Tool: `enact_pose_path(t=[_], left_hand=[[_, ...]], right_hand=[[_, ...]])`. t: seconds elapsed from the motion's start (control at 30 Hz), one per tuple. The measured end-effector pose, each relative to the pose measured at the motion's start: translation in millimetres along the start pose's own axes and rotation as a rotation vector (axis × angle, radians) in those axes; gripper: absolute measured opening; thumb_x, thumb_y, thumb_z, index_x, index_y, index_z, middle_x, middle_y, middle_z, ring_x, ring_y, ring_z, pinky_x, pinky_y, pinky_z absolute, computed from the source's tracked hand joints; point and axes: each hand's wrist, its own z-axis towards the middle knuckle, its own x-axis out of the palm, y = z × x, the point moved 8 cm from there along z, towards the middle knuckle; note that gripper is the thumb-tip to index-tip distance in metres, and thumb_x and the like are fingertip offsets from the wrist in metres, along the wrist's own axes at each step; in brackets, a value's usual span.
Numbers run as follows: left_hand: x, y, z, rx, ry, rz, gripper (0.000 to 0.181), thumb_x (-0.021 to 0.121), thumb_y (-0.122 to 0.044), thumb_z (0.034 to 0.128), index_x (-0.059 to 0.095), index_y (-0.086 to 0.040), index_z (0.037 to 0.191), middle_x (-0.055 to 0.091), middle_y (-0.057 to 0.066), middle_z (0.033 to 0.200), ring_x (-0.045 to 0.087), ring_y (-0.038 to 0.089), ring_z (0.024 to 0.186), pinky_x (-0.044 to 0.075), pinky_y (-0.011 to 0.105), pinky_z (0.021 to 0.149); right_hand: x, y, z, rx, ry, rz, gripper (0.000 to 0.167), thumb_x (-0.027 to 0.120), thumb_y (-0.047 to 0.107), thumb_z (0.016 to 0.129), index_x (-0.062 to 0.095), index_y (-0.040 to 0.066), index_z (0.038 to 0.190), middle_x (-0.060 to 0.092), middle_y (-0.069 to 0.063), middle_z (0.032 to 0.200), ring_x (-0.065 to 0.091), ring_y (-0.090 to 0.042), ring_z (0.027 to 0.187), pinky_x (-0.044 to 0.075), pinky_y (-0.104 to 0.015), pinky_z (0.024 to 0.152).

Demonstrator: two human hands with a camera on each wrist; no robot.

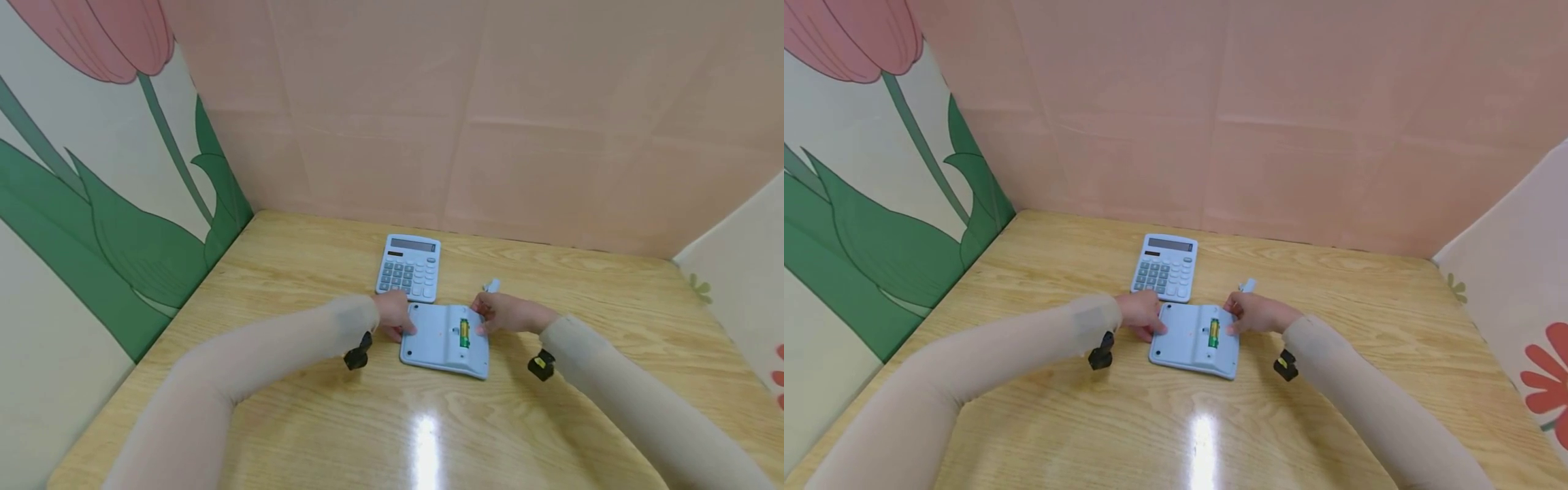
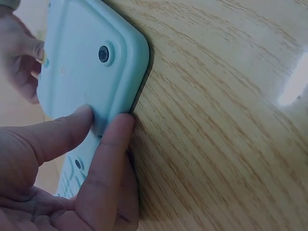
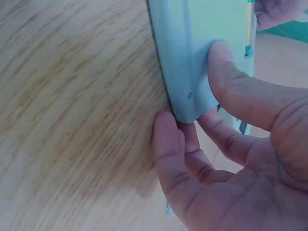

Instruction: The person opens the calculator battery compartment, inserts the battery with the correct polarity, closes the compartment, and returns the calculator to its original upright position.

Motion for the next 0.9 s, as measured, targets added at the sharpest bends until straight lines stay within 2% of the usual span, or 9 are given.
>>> enact_pose_path(t=[0.1,0.23,0.33,0.4,0.63,0.73,0.9], left_hand=[[1.6,0.7,3.0,-0.009,-0.001,0.018,0.022,0.073,-0.012,0.0866,0.057,-0.002,0.097,0.054,0.007,0.081,0.061,0.014,0.064,0.058,0.022,0.061],[2.5,0.8,2.9,-0.01,-0.007,0.016,0.024,0.073,-0.012,0.0867,0.056,-0.001,0.099,0.055,0.007,0.082,0.061,0.014,0.064,0.058,0.023,0.061],[2.2,-0.3,0.1,-0.007,-0.011,0.018,0.025,0.072,-0.012,0.0873,0.055,-0.001,0.101,0.055,0.007,0.083,0.061,0.014,0.065,0.058,0.023,0.062],[2.0,-0.8,-1.4,-0.007,-0.014,0.025,0.024,0.072,-0.013,0.0875,0.056,-0.001,0.102,0.055,0.008,0.083,0.061,0.014,0.065,0.058,0.023,0.062],[1.1,-1.0,-2.2,-0.004,-0.016,0.032,0.022,0.072,-0.013,0.0876,0.056,-0.002,0.098,0.056,0.007,0.083,0.06,0.014,0.066,0.058,0.022,0.061],[0.6,-1.0,-1.5,0.0,-0.016,0.033,0.021,0.072,-0.013,0.0878,0.056,-0.002,0.097,0.056,0.007,0.084,0.06,0.014,0.066,0.057,0.022,0.061],[0.1,-1.7,-1.6,0.007,-0.012,0.047,0.021,0.072,-0.013,0.0881,0.057,-0.002,0.097,0.056,0.008,0.084,0.06,0.014,0.065,0.058,0.022,0.061]], right_hand=[[0.4,3.0,-4.1,-0.016,0.003,-0.01,0.042,0.069,0.022,0.09,0.05,0.001,0.12,0.055,-0.012,0.111,0.048,-0.024,0.101,0.045,-0.036,0.087],[-4.7,7.6,-13.6,-0.032,0.021,-0.023,0.043,0.064,0.028,0.094,0.049,0.003,0.125,0.054,-0.016,0.124,0.05,-0.031,0.115,0.045,-0.047,0.096],[-16.3,10.3,-21.2,-0.055,0.013,-0.009,0.046,0.059,0.03,0.097,0.047,0.003,0.131,0.051,-0.019,0.132,0.046,-0.038,0.125,0.042,-0.056,0.102],[-27.6,11.4,-24.9,-0.069,-0.013,0.004,0.046,0.057,0.03,0.098,0.046,0.003,0.133,0.051,-0.019,0.131,0.046,-0.039,0.125,0.043,-0.057,0.101],[-71.5,11.3,-24.9,-0.114,-0.197,-0.015,0.037,0.055,0.025,0.1,0.05,0.001,0.128,0.056,-0.017,0.118,0.058,-0.032,0.109,0.051,-0.049,0.092],[-80.8,6.8,-19.5,-0.09,-0.24,-0.025,0.04,0.054,0.027,0.1,0.049,-0.001,0.128,0.055,-0.021,0.121,0.057,-0.035,0.11,0.051,-0.05,0.092],[-82.9,-8.2,-4.0,0.015,-0.265,-0.111,0.057,0.058,0.037,0.097,0.044,-0.005,0.134,0.047,-0.031,0.134,0.047,-0.046,0.122,0.043,-0.06,0.099]])
